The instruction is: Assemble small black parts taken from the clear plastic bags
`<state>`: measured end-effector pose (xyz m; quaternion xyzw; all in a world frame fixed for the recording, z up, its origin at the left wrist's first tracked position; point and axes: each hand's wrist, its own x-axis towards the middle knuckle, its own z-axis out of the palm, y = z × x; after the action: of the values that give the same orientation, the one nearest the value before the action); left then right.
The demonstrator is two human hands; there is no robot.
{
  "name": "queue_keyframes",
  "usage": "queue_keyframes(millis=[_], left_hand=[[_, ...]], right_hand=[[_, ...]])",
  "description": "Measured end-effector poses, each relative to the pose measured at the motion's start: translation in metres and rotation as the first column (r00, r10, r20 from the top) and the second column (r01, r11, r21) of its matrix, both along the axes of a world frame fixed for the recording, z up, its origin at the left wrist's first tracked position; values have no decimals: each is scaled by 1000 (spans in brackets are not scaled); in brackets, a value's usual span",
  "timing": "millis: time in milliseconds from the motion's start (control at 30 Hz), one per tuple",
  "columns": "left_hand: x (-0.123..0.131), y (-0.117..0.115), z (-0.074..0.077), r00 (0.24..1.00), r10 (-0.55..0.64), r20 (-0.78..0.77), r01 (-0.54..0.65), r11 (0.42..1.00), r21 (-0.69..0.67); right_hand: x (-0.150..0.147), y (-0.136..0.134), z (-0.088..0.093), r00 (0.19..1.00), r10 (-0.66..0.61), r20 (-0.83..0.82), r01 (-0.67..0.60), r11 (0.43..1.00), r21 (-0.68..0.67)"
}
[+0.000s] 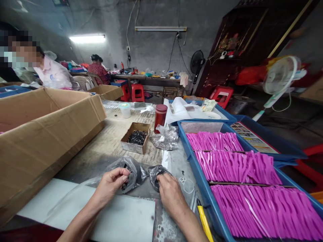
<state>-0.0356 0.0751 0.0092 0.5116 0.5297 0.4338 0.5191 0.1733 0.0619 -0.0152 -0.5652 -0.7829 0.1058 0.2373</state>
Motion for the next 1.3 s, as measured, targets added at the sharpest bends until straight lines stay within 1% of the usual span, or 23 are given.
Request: queue_keyframes(millis=[133,233,400,533,733,933,1033,1133,1300], left_hand=[[0,0,2,994,-34,101,39,998,-46],[1,-2,2,987,-5,162,18,996,-82],[4,-7,3,979,25,205,6,989,-147],[6,-9,3,970,11,244,26,989,-148],[9,-13,5,980,-14,199,49,984,-170],[16,-16,9,985,-73,154,100,979,-175],[21,-19,8,985,-104,137,127,976,-175],[26,-21,6,982,-132,134,154,973,-172],[34,-25,1,977,-164,139,184,972,-147]], right_hand=[[-1,0,2,1000,6,-14,-6,999,-36],[-1,0,3,1000,4,-17,-5,998,-59],[0,0,2,999,-17,-52,15,999,-46],[0,-1,2,996,-28,-82,24,998,-54],[0,-3,5,989,-60,-135,52,996,-68],[0,-9,16,968,-99,-232,78,992,-100],[-1,-14,21,936,-133,-324,91,986,-141],[-2,-20,21,893,-166,-419,102,980,-170],[-5,-28,21,825,-126,-551,36,984,-172]])
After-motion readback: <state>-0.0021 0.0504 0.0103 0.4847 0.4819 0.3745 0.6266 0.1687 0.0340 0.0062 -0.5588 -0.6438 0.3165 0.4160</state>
